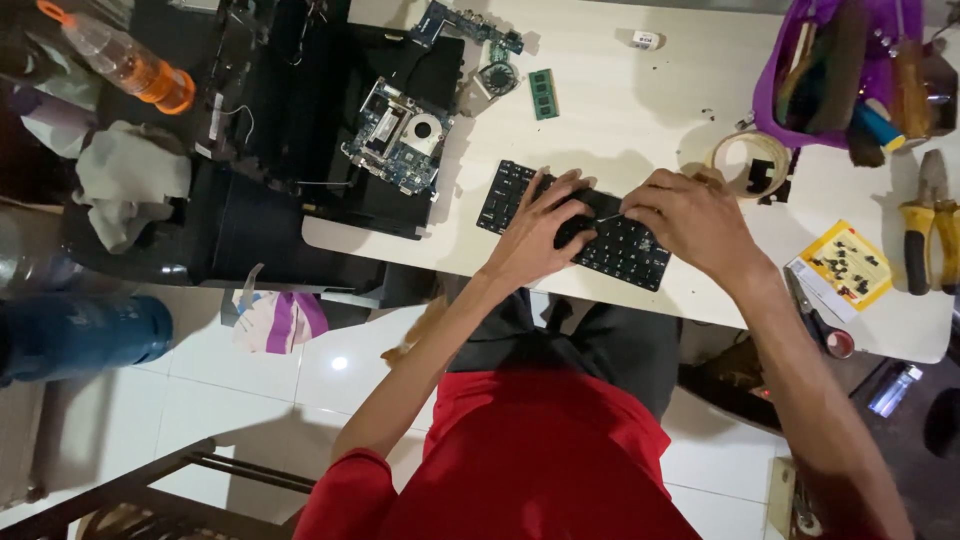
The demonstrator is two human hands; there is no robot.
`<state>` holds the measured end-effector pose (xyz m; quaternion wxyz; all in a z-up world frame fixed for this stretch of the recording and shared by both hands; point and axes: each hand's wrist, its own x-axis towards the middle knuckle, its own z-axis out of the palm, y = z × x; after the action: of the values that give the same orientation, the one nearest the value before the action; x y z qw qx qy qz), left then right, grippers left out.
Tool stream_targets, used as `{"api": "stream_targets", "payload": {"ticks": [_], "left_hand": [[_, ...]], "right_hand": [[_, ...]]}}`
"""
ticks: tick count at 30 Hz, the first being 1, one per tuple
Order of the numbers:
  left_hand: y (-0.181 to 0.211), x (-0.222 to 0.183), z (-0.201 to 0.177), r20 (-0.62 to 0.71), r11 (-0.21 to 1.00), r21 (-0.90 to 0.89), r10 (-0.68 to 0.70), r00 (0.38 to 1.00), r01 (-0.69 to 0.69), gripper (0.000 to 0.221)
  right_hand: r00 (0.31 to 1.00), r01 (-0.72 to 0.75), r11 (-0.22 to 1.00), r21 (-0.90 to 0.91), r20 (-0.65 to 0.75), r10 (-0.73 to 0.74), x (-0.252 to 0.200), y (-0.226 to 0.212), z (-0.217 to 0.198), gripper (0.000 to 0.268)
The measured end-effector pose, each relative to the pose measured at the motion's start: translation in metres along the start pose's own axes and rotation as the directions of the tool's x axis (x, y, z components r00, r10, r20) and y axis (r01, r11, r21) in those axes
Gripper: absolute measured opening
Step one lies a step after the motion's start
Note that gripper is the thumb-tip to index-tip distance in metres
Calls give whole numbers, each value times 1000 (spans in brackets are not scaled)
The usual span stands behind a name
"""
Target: Cleaning and inspecting a laptop keyboard using a small prying tool on a repair bench.
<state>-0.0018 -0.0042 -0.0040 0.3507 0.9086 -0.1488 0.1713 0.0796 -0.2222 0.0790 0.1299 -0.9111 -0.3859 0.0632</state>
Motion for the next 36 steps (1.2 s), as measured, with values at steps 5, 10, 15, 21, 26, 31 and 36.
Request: {"api": "stream_targets", "payload": {"ticks": [5, 10, 15, 21, 26, 31, 36], "left_hand": [[0, 1, -1, -3, 1000, -7, 14, 1000, -14, 20], [4, 1, -6, -2, 1000, -17, 7, 1000, -7, 19], [2, 1, -4, 17, 1000, -5, 13, 1000, -12, 21], [-1, 1, -3, 18, 1000, -23, 11, 1000, -10, 21], [-1, 4, -3, 15, 1000, -18, 9, 1000, -8, 22], [-1, 2, -3, 62, 999, -14, -29, 998, 30, 23], [1, 4, -7, 103, 999, 4, -35, 994, 35, 24]], "right_hand": [[996, -13, 993, 120, 92, 2, 10, -4, -18, 17], [987, -17, 973, 228, 160, -20, 21, -2, -25, 16], [955, -18, 958, 287, 288, -69, 32, 2, -30, 20], [935, 61, 965, 255, 325, -145, 55, 21, -12, 17], [922, 47, 981, 190, 370, -116, 70, 24, -7, 19], [914, 23, 976, 215, 392, -108, 75, 16, -10, 29], [908, 6, 980, 200, 409, -90, 83, 12, -10, 29]]}}
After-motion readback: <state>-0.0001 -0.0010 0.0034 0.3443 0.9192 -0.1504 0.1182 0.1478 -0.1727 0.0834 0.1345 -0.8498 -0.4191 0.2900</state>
